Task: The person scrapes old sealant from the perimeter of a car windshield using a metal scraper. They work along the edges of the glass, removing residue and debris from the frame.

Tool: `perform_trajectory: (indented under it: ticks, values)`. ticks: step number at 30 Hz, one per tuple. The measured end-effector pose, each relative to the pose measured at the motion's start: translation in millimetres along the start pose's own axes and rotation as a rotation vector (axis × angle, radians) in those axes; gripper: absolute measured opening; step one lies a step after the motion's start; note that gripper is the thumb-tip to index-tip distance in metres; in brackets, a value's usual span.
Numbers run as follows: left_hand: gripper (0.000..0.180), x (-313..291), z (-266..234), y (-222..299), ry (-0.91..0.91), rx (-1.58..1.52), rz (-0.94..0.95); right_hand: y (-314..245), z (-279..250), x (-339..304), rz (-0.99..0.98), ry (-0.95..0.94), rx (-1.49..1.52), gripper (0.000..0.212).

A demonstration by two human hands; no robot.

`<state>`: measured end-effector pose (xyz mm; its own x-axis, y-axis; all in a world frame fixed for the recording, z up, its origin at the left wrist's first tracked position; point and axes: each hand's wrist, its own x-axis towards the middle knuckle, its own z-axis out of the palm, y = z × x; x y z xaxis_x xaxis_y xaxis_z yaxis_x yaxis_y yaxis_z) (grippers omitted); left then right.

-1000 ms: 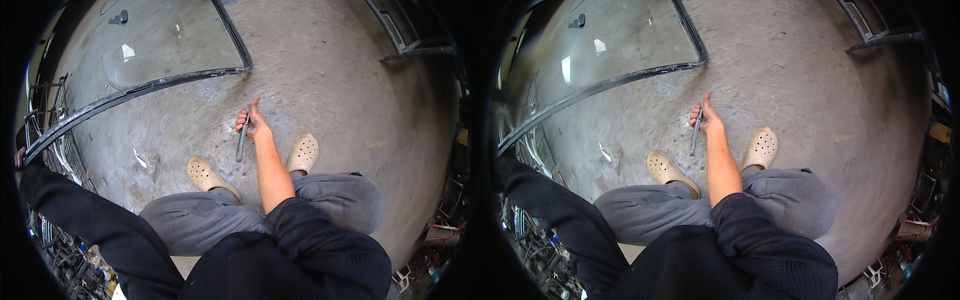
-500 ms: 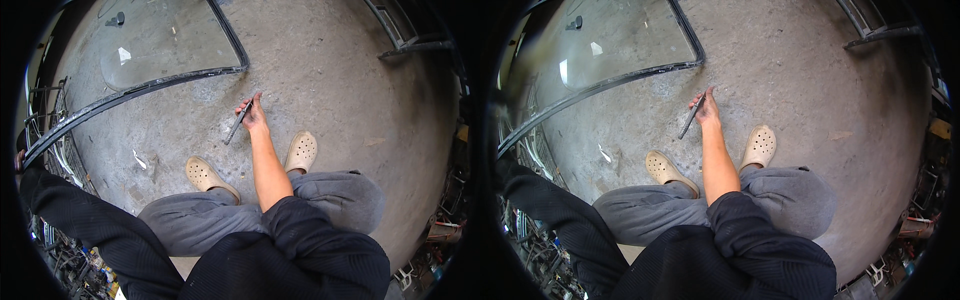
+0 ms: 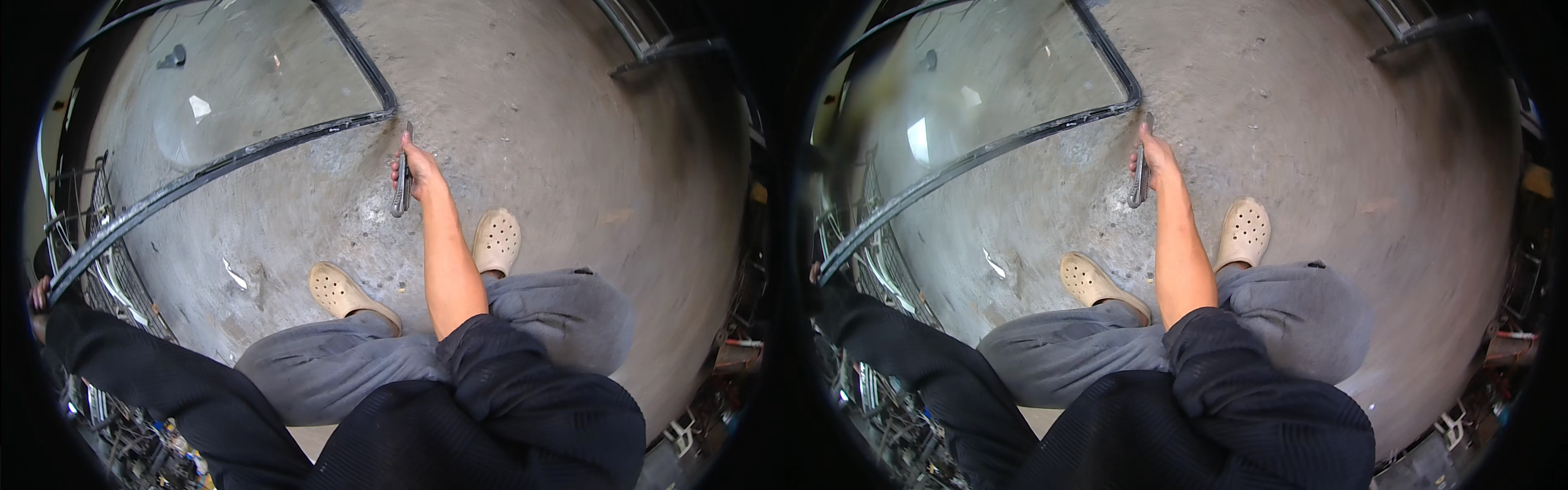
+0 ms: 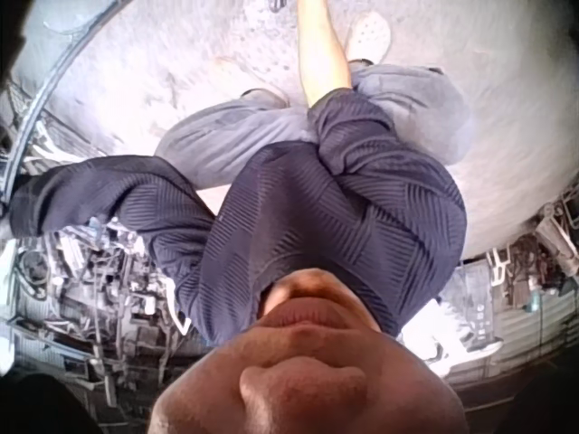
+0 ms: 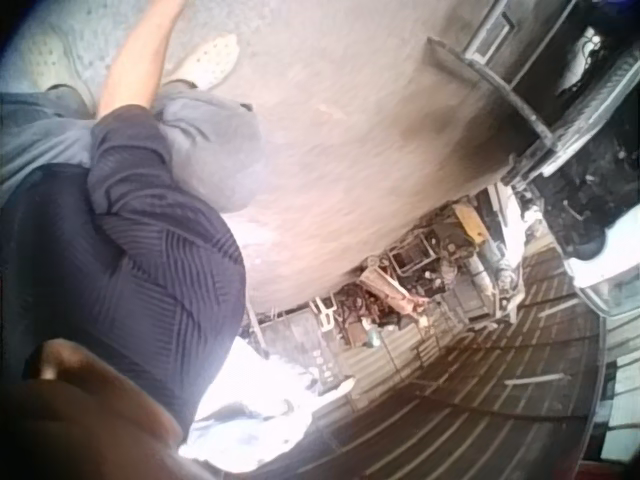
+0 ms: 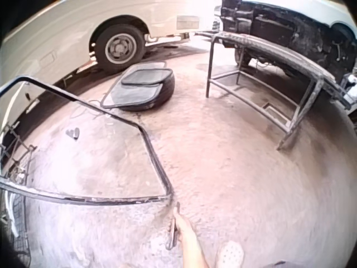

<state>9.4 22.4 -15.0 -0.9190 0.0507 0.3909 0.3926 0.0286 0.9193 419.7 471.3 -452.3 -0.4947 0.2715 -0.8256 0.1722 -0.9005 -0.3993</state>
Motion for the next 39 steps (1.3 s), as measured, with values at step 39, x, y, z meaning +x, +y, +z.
perform_trajectory:
  ticks: [39]
  values:
    - [0.029,-11,-5,-51,0.005,-0.293,-0.287,-27,8,55,-0.091,0.435,-0.642,0.059]
